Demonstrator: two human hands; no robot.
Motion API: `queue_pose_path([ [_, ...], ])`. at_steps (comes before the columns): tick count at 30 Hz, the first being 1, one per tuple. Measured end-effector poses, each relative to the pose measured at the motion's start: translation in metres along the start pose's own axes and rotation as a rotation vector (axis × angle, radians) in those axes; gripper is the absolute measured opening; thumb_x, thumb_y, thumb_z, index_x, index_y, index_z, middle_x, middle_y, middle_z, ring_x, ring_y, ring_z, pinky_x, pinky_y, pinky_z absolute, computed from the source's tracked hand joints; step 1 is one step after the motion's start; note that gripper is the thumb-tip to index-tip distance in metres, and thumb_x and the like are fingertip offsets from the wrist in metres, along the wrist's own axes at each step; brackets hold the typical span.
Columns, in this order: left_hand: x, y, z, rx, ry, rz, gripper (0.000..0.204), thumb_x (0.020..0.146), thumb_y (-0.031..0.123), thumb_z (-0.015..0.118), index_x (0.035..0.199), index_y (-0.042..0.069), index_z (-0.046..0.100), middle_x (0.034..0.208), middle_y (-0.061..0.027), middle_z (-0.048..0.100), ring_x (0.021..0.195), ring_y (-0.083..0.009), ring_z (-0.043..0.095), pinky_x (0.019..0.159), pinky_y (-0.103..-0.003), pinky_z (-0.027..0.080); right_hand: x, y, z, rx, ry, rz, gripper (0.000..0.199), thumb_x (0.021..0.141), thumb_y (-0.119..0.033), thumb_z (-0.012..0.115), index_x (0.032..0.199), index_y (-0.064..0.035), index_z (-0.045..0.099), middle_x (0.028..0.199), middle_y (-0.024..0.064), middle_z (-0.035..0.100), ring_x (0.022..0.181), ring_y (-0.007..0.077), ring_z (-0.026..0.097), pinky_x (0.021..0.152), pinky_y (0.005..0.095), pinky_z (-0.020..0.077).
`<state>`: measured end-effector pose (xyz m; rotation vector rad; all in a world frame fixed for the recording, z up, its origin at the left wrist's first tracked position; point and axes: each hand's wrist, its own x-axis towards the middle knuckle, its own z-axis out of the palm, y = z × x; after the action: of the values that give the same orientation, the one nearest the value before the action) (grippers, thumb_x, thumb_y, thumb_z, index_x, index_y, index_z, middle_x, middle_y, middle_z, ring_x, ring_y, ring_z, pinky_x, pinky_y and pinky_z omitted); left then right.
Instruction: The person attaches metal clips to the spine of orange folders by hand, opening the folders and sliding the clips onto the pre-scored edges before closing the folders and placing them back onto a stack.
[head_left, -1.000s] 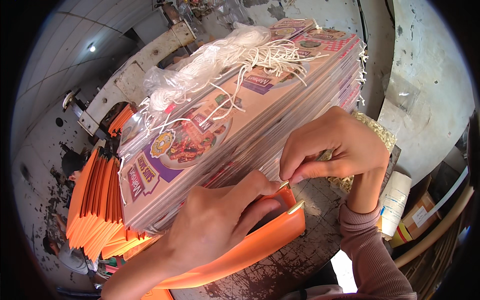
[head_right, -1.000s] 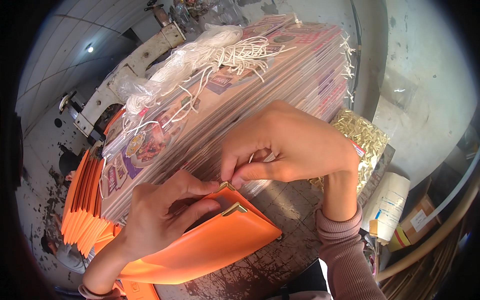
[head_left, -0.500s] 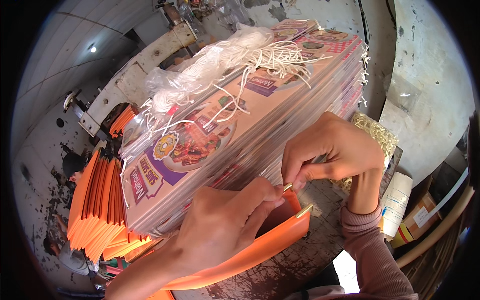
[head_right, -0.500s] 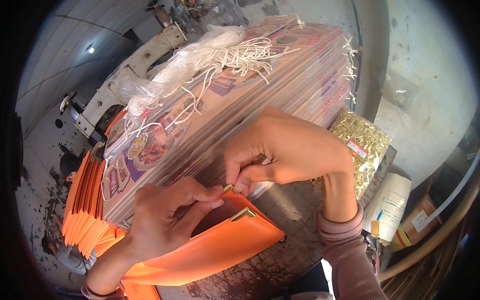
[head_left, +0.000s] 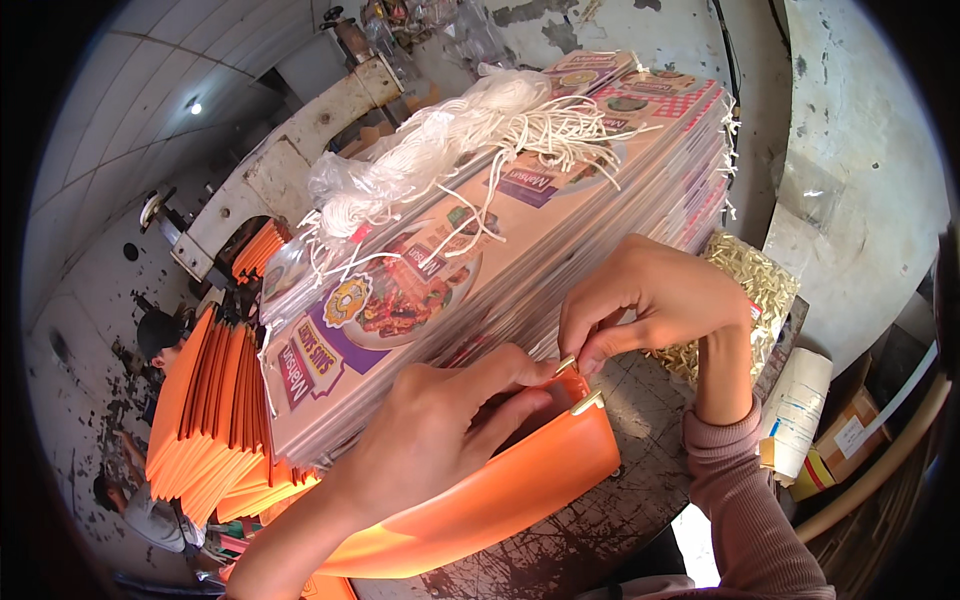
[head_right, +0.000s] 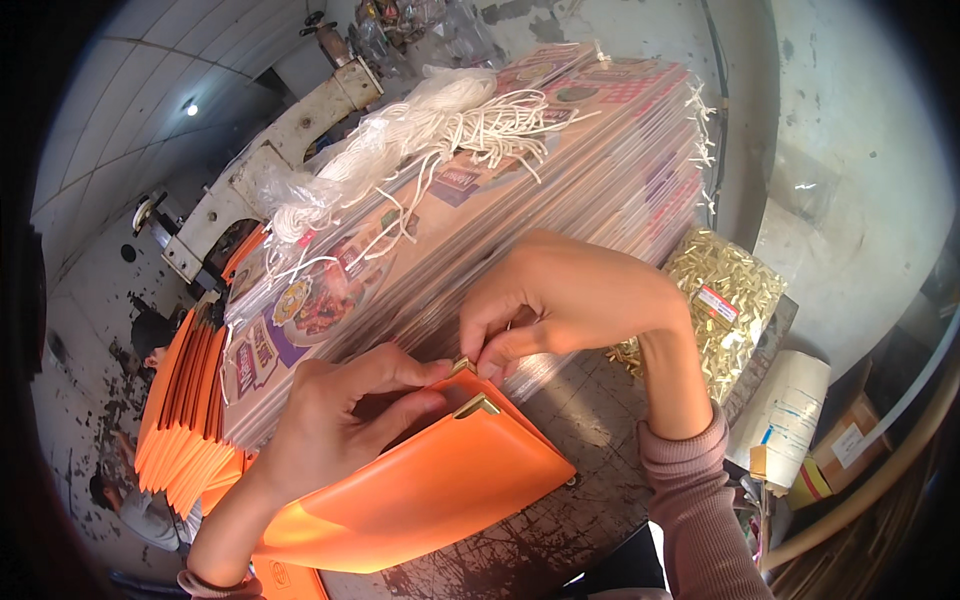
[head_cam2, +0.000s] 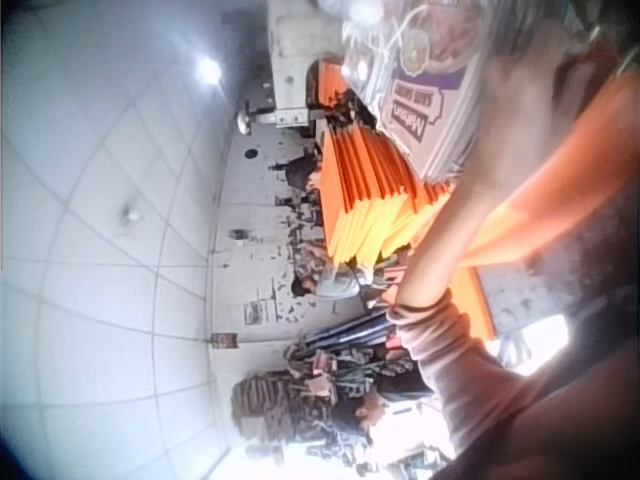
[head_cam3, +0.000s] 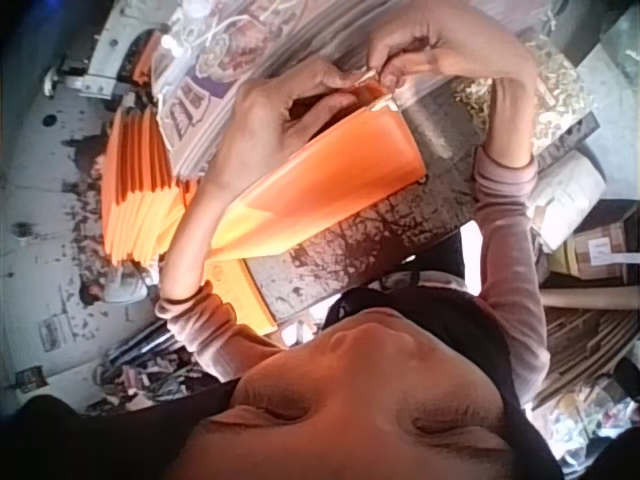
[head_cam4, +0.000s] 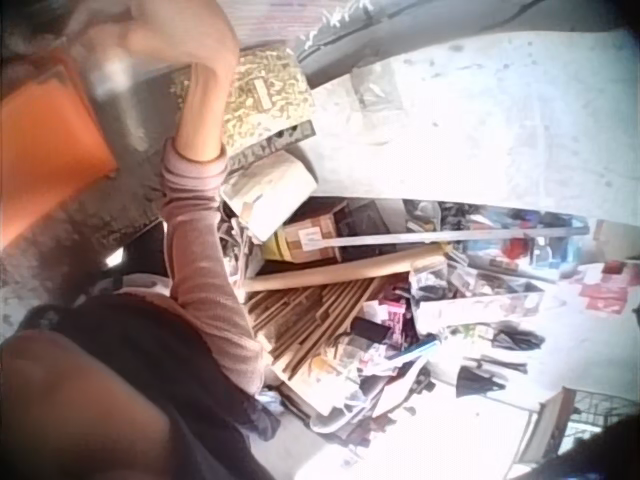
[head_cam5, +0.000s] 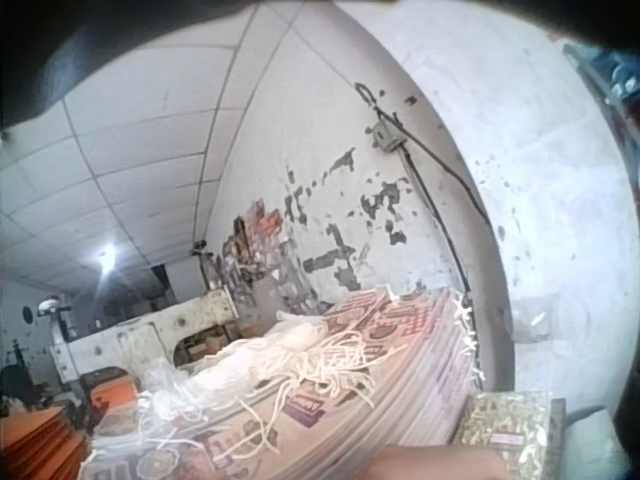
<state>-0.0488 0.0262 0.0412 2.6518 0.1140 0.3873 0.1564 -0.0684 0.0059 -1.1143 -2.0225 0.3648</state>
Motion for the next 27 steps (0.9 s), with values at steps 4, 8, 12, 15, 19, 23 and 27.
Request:
queue_pose_path([
  [4,-0.001,0.003,-0.001,0.081,0.025,0.083,0.009,0.075,0.0,0.064,0.082,-0.002,0.058,0.078,-0.0118,0.065,0.067,-0.0199,0.066,0.055,-0.025,0.049,0.001,0.003,-0.001,0.109,-0.021,0.077,0.014,0.073,-0.015,0.068,0.076,-0.0027,0.063,0.069,0.003,0.063,0.062,0.0125,0.06,0.051,0.0242,0.043],
  [8,0.001,0.005,-0.001,0.049,0.037,0.098,0.007,0.076,0.001,0.063,0.081,0.0,0.059,0.076,-0.0117,0.065,0.06,-0.0207,0.063,0.051,-0.026,0.045,0.002,0.007,-0.001,0.085,-0.027,0.086,0.015,0.073,-0.017,0.069,0.075,-0.0027,0.063,0.068,0.0026,0.062,0.061,0.0119,0.059,0.051,0.0233,0.0426],
  [12,-0.002,0.009,0.0,0.045,0.023,0.092,0.008,0.077,0.002,0.062,0.084,0.001,0.059,0.077,-0.0122,0.064,0.053,-0.0226,0.059,0.048,-0.027,0.043,0.002,0.004,0.0,0.112,-0.079,0.081,0.017,0.074,-0.018,0.068,0.076,-0.0026,0.063,0.068,0.0026,0.062,0.061,0.0127,0.059,0.053,0.0236,0.0442],
  [15,-0.006,0.013,-0.008,0.098,-0.036,0.045,0.016,0.08,0.006,0.058,0.096,0.003,0.059,0.078,-0.0119,0.064,0.056,-0.0263,0.06,0.053,-0.031,0.045,-0.002,-0.004,0.0,0.016,-0.067,0.093,0.017,0.076,-0.019,0.066,0.082,-0.0031,0.063,0.07,0.0028,0.063,0.062,0.0142,0.06,0.055,0.0245,0.046],
  [19,-0.031,0.022,-0.027,0.287,-0.156,-0.094,0.027,0.084,0.011,0.054,0.11,0.005,0.055,0.088,-0.0132,0.063,0.071,-0.0304,0.06,0.064,-0.036,0.047,-0.017,-0.008,-0.001,-0.132,-0.061,0.095,0.019,0.079,-0.015,0.063,0.095,-0.0033,0.062,0.076,0.0053,0.065,0.071,0.0164,0.064,0.06,0.0253,0.0488],
  [23,-0.086,0.032,-0.04,0.317,0.091,-0.017,0.032,0.084,0.015,0.054,0.114,0.004,0.052,0.098,-0.0191,0.058,0.082,-0.0346,0.058,0.072,-0.04,0.047,-0.035,-0.027,-0.004,-0.166,-0.005,0.269,0.026,0.08,-0.021,0.062,0.099,-0.0029,0.061,0.081,0.0068,0.066,0.078,0.0175,0.064,0.067,0.0278,0.0498],
  [27,-0.15,0.059,-0.06,0.761,0.434,-0.081,0.031,0.083,0.019,0.051,0.108,-0.001,0.054,0.104,-0.0153,0.059,0.093,-0.0306,0.058,0.078,-0.036,0.046,-0.057,-0.028,0.011,-0.034,0.058,0.418,0.027,0.082,-0.021,0.06,0.1,-0.0016,0.06,0.083,0.0071,0.066,0.079,0.0183,0.064,0.07,0.0291,0.0494],
])
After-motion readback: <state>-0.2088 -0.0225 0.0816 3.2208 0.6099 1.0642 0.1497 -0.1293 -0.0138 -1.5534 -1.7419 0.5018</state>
